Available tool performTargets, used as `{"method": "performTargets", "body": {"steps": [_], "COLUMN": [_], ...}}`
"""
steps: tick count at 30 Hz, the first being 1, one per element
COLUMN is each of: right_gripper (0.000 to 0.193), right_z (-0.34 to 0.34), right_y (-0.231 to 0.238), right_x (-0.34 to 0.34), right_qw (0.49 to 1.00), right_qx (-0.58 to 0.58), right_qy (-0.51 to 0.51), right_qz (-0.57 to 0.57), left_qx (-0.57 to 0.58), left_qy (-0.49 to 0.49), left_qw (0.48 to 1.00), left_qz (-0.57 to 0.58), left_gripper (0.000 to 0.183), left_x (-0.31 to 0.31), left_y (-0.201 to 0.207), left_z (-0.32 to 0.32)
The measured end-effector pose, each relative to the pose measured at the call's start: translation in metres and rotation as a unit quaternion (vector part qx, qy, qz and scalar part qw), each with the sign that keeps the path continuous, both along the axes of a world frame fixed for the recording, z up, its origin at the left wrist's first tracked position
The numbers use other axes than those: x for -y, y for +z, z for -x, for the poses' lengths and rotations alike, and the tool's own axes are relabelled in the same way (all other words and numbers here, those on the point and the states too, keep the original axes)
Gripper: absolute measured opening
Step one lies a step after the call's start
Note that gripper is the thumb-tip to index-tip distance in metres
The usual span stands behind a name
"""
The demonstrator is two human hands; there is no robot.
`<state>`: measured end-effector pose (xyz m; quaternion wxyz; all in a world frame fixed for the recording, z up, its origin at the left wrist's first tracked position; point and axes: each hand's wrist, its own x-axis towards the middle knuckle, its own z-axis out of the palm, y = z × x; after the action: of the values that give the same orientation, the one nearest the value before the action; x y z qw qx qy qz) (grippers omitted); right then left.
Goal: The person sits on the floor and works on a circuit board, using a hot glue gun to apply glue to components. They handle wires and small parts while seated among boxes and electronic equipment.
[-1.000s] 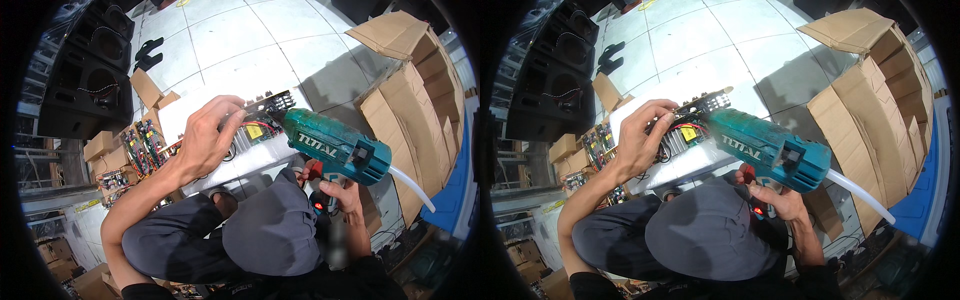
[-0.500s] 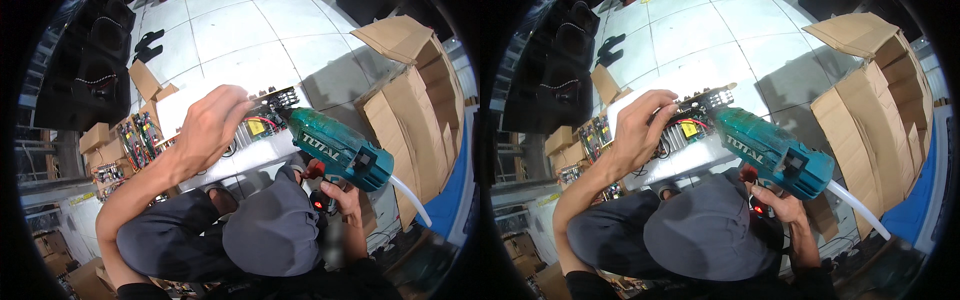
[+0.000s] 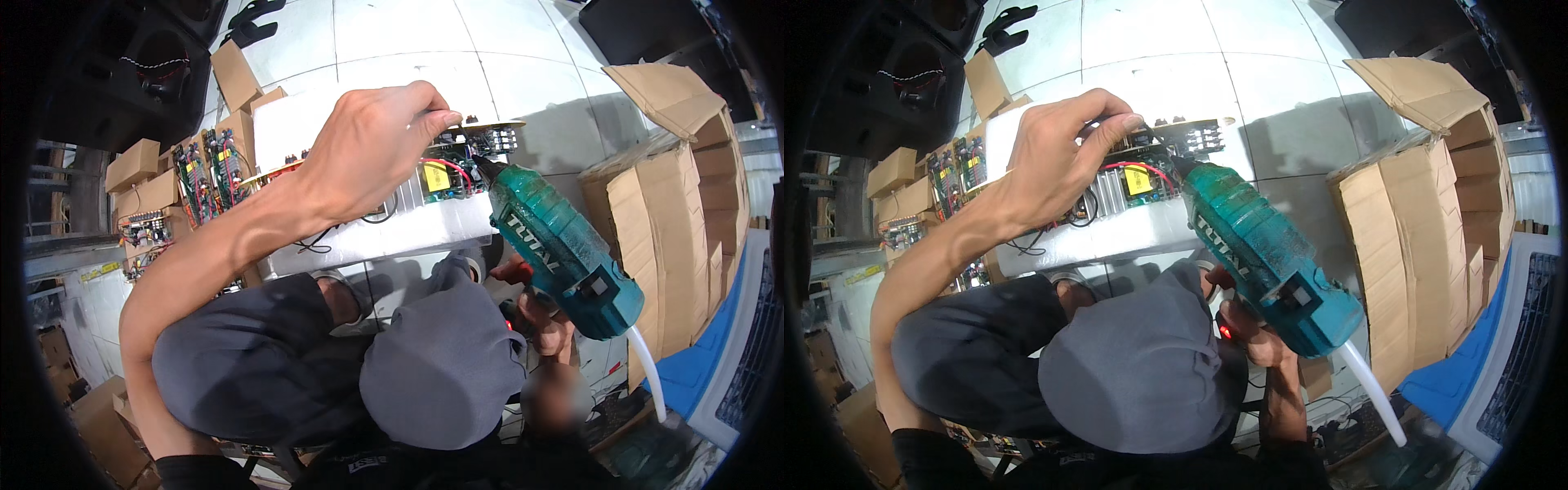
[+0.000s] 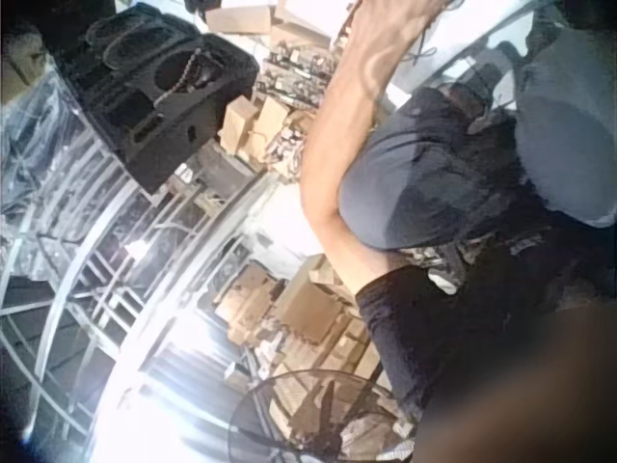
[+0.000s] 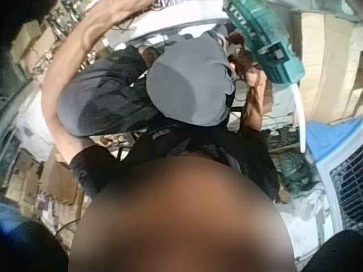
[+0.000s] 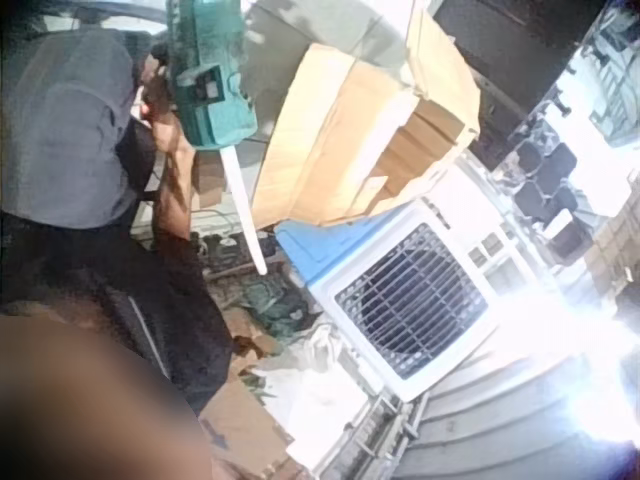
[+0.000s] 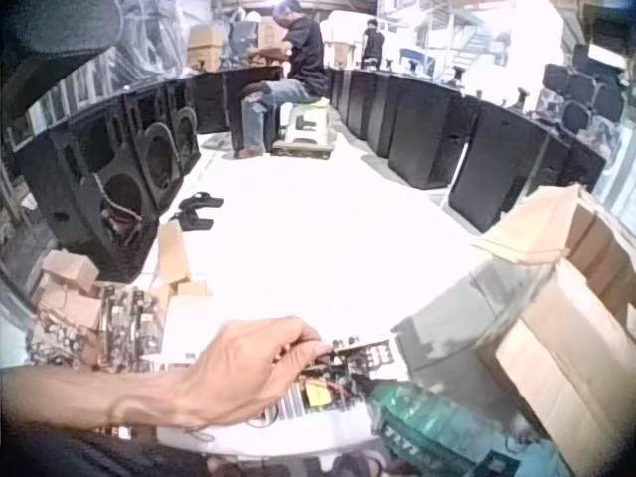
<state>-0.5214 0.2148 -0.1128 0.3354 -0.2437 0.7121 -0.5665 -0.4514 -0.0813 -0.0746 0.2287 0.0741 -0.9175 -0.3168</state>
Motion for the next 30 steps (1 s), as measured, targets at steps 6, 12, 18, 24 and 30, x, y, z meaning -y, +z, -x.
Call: {"method": "performTargets", "body": {"steps": [6, 12, 18, 24, 30], "right_gripper": [0.043, 0.042, 0.041, 0.037, 0.028], "right_z": [0.008, 0.004, 0.006, 0.001, 0.002], "right_y": [-0.015, -0.012, -0.010, -0.010, -0.016], "right_x": [-0.010, -0.006, -0.009, -0.001, 0.004], "right_qw": [0.998, 0.997, 0.997, 0.999, 0.988], "right_qx": [-0.026, -0.026, -0.055, 0.002, -0.061], "right_qy": [0.061, 0.029, 0.044, 0.027, 0.038], "right_qz": [0.023, 0.067, -0.017, 0.043, 0.140], "left_qx": [-0.016, -0.044, -0.039, 0.005, 0.001], "left_qy": [-0.001, -0.005, -0.013, -0.007, -0.007], "left_qw": [1.000, 0.998, 0.998, 1.000, 1.000], "left_qz": [-0.020, -0.035, -0.036, -0.023, -0.019], "left_gripper": [0.021, 0.022, 0.022, 0.021, 0.022], "left_x": [0.003, 0.002, 0.002, 0.004, 0.004], "left_y": [-0.002, -0.007, -0.004, -0.004, -0.001], "left_z": [-0.001, 0.000, 0.002, -0.004, -0.002]}}
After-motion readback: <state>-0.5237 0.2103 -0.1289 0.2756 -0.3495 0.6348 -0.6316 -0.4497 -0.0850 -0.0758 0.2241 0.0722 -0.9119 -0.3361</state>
